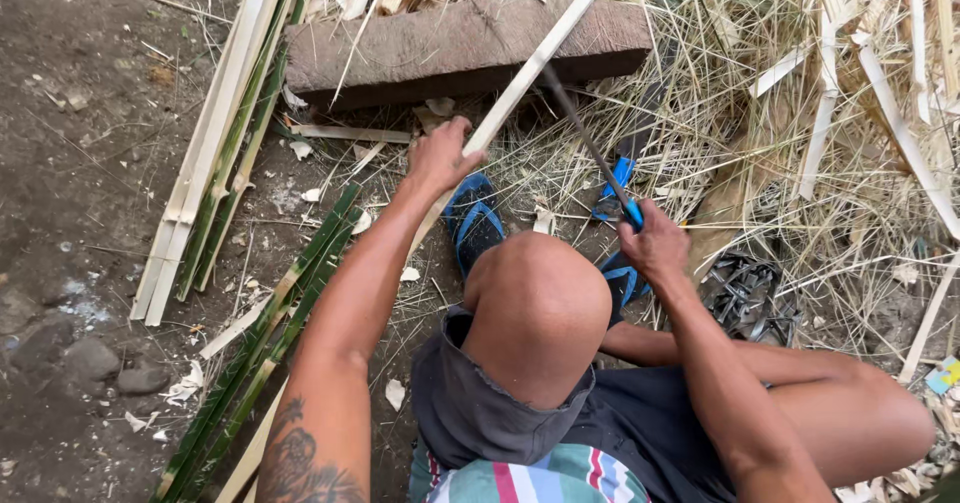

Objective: The person sits on the ground and uses a machete to split long bamboo stalks into thin strips. They repeatedly position each stalk on a wooden block, strike it with the machete, and separate the resulting strips.

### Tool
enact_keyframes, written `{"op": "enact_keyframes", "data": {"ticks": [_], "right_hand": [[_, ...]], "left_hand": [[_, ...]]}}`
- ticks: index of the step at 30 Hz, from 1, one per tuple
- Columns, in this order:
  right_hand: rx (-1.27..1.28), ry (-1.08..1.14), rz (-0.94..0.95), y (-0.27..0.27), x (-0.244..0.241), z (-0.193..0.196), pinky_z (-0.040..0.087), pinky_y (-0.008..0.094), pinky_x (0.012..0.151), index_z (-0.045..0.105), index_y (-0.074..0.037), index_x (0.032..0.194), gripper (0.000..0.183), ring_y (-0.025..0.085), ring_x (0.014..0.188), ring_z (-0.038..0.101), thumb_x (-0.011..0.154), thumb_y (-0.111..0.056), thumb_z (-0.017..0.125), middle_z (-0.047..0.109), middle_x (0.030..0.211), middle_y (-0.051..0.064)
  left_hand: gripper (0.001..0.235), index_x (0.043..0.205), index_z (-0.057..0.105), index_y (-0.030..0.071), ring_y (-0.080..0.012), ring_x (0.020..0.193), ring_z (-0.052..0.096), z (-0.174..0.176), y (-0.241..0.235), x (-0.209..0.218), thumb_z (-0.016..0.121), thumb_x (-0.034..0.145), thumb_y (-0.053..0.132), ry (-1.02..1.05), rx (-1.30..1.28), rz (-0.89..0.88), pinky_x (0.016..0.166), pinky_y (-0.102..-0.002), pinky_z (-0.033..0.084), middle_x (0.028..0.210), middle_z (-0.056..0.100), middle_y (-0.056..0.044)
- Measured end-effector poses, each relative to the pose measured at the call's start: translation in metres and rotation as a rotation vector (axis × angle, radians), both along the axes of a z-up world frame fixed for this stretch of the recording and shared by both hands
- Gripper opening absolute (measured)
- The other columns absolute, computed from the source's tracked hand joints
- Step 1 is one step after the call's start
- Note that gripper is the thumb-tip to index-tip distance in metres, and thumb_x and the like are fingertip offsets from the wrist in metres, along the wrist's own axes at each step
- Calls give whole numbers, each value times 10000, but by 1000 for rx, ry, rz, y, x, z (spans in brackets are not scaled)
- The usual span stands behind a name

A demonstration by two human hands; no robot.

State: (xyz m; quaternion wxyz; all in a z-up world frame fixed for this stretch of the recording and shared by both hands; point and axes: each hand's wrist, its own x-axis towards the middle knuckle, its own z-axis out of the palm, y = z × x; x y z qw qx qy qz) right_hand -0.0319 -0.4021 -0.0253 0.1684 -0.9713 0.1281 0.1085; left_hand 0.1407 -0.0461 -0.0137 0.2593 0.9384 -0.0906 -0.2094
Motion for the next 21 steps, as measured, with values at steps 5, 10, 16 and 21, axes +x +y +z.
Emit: {"op": "enact_keyframes", "data": {"ticks": [5, 10, 16, 21], "right_hand": [[-158, -85, 240, -44, 5, 12, 529, 461, 682, 628, -143, 991, 301, 309, 808, 676, 787, -321, 759, 659, 864, 76], [-236, 35, 268, -55, 8, 7, 540, 432, 682, 619, -140, 995, 216, 281, 801, 675, 884, -282, 740, 645, 902, 72], [-157, -85, 275, -32, 40, 21, 534, 470, 750, 609, -89, 1066, 332, 347, 871, 663, 836, -254, 783, 637, 941, 110], [-113, -182, 469, 33, 85, 27, 507, 470, 625, 529, -79, 1351, 479, 345, 736, 611, 933, -252, 688, 597, 908, 188]], "left_hand": [[425, 1232, 577, 102, -329, 1002, 745, -6, 9, 4, 600, 968, 433, 311, -226, 208, 908, -443, 552, 1119, 749, -204], [387, 1103, 634, 57, -302, 1002, 672, -11, 14, 5, 634, 952, 413, 160, -361, 194, 886, -474, 532, 1057, 661, -151], [464, 1096, 652, 47, -313, 1072, 615, -60, 12, 0, 733, 846, 428, 105, -462, 204, 893, -498, 490, 1134, 640, -164], [520, 1231, 569, 28, -263, 985, 640, -99, 5, -15, 636, 986, 481, 274, -593, 231, 890, -471, 522, 1062, 660, -127]]}}
